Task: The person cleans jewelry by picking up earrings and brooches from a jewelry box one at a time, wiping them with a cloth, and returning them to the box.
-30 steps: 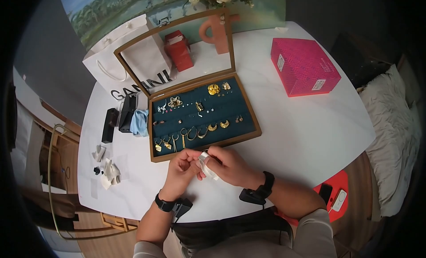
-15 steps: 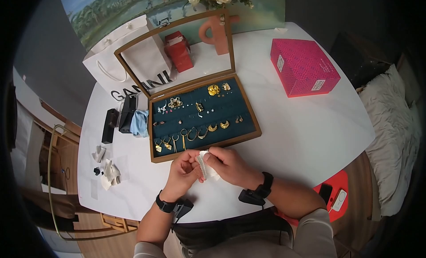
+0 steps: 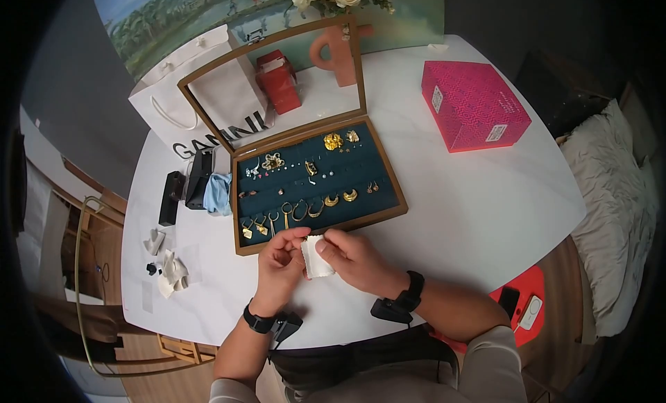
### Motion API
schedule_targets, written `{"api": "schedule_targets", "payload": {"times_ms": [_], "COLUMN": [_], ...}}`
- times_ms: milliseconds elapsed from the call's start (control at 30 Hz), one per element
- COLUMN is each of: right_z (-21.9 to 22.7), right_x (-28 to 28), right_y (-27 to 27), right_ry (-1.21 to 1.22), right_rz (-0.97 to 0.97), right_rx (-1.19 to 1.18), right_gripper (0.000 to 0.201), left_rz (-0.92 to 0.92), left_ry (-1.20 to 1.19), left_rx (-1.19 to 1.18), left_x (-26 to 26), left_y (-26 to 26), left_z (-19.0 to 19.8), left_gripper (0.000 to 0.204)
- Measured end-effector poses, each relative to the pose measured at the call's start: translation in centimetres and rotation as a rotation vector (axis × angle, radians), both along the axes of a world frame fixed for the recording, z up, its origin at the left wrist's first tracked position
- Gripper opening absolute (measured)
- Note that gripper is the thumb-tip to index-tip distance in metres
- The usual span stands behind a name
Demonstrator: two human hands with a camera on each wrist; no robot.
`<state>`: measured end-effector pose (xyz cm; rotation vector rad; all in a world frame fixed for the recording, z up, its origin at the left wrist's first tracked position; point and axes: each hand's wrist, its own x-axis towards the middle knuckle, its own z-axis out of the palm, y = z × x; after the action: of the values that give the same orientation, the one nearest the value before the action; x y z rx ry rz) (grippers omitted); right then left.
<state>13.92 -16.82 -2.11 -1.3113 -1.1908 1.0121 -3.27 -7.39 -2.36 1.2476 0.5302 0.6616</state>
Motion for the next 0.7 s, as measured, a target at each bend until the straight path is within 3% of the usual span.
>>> {"api": "schedule_targets", "payload": {"times_ms": [433, 500, 700], "right_z": [-1.3, -0.5, -0.9], "right_x": [0.4, 0.3, 0.4], "right_y": [0.2, 0.0, 0.1], "right_ry": [-0.061, 0.065, 0.065], "right_rz": [-0.073, -0.1, -0.005], "right_rx": [0.032, -0.039, -0.049], "right_gripper": [0.029, 0.03, 0.031], "left_rz": [-0.105, -0.071, 0.035], "left_ry": [0.053, 0.04, 0.032], "left_rx": [-0.075, -0.071, -0.054], "left_x": [-0.3, -0.3, -0.4], "left_y": [0.2, 0.1, 0.4], "left_z": [-0.1, -0.5, -0.8], "left_gripper": [0.02, 0.015, 0.009]}}
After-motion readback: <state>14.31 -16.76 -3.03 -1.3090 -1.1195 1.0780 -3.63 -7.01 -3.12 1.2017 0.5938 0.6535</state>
